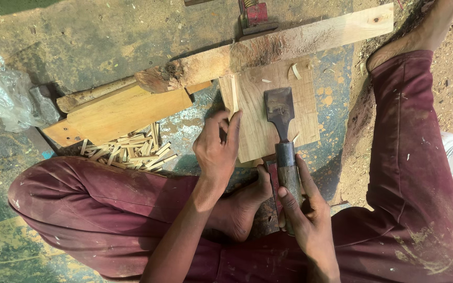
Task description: The person sits on the floor and uses a chisel and mallet to carve thin wooden sticks from a larger block of wood. They repeatedly strike the chisel to shave off wood, then pick up the resulting sticks and place them in a pile.
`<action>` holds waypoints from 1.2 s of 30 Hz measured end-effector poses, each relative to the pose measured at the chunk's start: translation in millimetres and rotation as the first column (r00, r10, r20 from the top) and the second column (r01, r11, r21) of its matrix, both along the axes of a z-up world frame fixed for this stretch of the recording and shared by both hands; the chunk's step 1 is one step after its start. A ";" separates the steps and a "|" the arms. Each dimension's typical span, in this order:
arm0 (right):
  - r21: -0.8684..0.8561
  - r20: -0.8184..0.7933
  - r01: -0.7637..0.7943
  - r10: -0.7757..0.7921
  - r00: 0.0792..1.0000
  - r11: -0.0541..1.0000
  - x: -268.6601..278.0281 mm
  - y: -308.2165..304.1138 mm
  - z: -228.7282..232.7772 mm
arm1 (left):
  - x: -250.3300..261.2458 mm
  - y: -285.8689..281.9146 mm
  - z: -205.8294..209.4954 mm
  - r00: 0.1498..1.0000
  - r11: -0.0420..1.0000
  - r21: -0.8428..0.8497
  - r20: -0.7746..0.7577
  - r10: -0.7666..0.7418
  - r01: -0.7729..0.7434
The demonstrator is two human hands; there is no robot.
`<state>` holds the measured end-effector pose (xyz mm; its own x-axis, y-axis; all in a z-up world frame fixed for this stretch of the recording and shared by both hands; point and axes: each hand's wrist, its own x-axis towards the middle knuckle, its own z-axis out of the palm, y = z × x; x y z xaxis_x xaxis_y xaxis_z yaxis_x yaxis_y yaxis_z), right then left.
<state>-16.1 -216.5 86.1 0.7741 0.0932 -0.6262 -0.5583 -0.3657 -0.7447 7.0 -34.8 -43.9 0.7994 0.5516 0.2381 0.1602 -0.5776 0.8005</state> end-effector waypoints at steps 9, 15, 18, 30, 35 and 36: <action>-0.004 -0.006 -0.015 0.015 1.000 1.000 -0.3 -4.5 -0.4 | 10.2 -3.2 4.4 0.997 0.995 0.097 0.074 0.015 -0.022; -0.046 0.026 -0.007 0.008 1.000 0.999 0.7 -1.3 6.3 | 6.0 5.5 7.8 0.998 0.997 0.064 0.051 -0.040 0.037; -0.030 0.097 -0.003 0.006 0.995 1.000 -2.4 -3.5 22.7 | -6.3 17.1 18.9 0.987 0.990 0.078 0.108 -0.123 0.115; -0.251 -0.098 -0.352 0.338 0.936 0.902 23.1 29.2 84.1 | 31.2 -9.9 75.9 0.580 0.624 0.090 0.288 -0.762 0.776; -0.339 -0.127 -0.369 0.346 0.930 0.865 31.1 38.1 96.1 | 44.0 -10.9 52.5 0.515 0.543 0.026 0.286 -0.808 0.839; -0.353 -0.123 -0.374 0.354 0.927 0.857 32.0 38.2 96.5 | 44.8 -11.1 49.0 0.503 0.536 0.011 0.327 -0.800 0.844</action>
<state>15.8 -178.3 182.7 0.6951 0.1200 -0.7088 -0.3662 -0.7894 -0.4927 51.8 -45.9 5.2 0.8240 -0.2797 0.4927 -0.5547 -0.2212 0.8021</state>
